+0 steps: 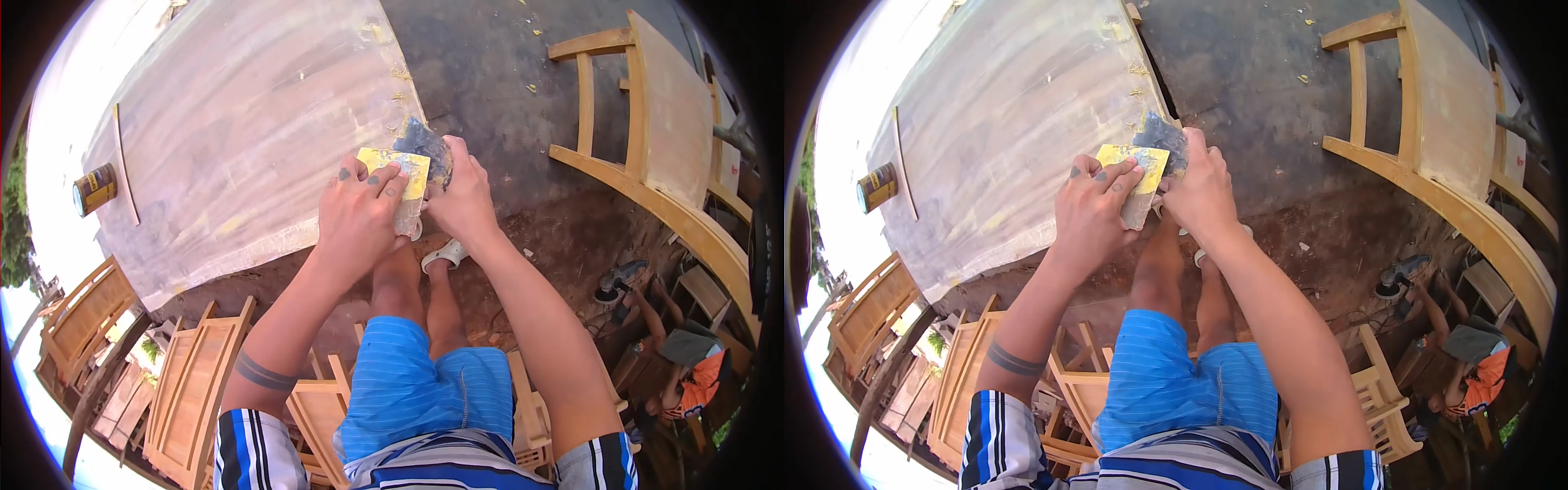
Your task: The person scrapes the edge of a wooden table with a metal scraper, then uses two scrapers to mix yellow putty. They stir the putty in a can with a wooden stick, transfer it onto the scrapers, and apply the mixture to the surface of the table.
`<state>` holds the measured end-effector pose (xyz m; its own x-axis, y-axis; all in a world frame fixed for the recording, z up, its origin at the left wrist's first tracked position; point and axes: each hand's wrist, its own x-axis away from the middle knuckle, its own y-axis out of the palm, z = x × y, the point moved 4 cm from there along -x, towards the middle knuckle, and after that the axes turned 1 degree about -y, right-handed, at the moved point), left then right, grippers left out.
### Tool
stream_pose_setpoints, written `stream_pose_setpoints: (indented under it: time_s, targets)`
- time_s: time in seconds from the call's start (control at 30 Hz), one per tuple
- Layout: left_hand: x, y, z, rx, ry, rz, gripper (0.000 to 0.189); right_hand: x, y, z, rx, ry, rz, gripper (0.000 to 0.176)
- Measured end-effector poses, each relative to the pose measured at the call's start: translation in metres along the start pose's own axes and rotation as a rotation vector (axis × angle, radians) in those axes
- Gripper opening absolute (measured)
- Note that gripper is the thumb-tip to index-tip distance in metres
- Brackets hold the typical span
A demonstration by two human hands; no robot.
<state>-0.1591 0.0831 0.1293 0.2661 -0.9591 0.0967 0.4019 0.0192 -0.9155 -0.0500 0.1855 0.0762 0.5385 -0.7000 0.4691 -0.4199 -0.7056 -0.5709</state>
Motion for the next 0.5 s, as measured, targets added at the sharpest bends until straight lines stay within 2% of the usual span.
stream_pose_setpoints:
  time_s: [0.1, 0.3, 0.4, 0.5]
  targets:
    - [-0.018, 0.001, 0.003, 0.006, 0.0, 0.062, 0.063, 0.0, 0.001, 0.0, 0.006, -0.013, 0.0, 0.062]
    - [-0.009, 0.001, 0.002, -0.002, -0.013, 0.036, 0.06, -0.002, 0.002, 0.003, 0.022, 0.014, -0.054, 0.066]
    - [-0.035, 0.0, 0.007, -0.032, 0.007, 0.095, 0.059, -0.004, 0.006, 0.007, 0.003, 0.011, -0.062, 0.065]
    - [-0.028, 0.003, 0.005, 0.002, -0.011, 0.107, 0.059, -0.008, 0.005, 0.007, -0.004, -0.015, -0.071, 0.065]
